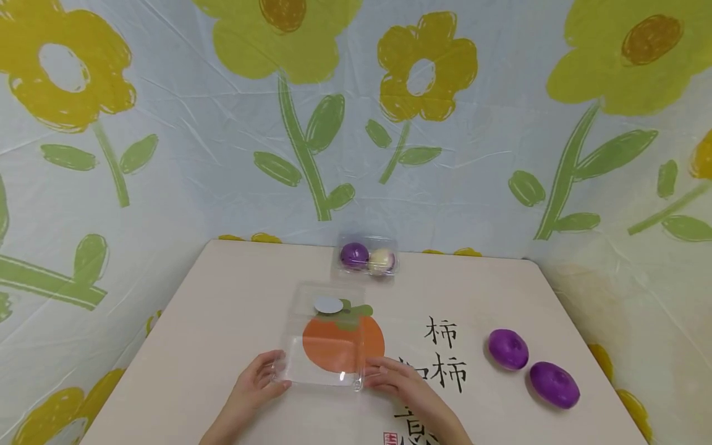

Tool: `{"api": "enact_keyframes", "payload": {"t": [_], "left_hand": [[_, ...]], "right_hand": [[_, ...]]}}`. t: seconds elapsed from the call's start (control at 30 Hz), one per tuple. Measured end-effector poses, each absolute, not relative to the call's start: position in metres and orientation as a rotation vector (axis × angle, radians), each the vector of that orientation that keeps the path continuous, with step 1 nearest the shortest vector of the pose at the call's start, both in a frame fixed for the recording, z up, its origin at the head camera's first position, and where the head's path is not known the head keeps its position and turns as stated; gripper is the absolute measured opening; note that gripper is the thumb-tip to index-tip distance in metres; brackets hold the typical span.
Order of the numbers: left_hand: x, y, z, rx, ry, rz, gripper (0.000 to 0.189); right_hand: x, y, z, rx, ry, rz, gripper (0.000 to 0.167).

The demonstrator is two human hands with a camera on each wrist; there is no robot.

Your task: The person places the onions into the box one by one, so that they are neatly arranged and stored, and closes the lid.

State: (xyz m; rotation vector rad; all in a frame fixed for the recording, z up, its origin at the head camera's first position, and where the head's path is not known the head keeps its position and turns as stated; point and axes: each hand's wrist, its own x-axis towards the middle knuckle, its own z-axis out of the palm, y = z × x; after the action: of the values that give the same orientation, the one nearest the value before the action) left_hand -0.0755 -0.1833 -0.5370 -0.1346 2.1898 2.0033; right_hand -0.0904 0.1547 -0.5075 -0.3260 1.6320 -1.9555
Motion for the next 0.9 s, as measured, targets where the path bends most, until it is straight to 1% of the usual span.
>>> {"api": "enact_keyframes", "payload": {"t": [0.17,0.33,0.63,0.9], "left_hand": [[-0.076,-0.167,-0.537,-0.03,2.211,1.986,0.062],[-0.077,-0.15,-0.539,-0.008,2.233,1.988,0.06],[-0.079,-0.128,-0.539,0.033,2.237,1.992,0.064],[-0.083,-0.114,-0.542,0.103,2.224,2.002,0.062]], "right_hand": [[-0.086,0.176,-0.509,-0.332,1.661,-1.952,0.05],[-0.086,0.193,-0.509,-0.351,1.666,-1.948,0.049],[-0.088,0.214,-0.508,-0.321,1.686,-1.966,0.056],[-0.09,0.229,-0.513,-0.359,1.711,-1.989,0.052]]}}
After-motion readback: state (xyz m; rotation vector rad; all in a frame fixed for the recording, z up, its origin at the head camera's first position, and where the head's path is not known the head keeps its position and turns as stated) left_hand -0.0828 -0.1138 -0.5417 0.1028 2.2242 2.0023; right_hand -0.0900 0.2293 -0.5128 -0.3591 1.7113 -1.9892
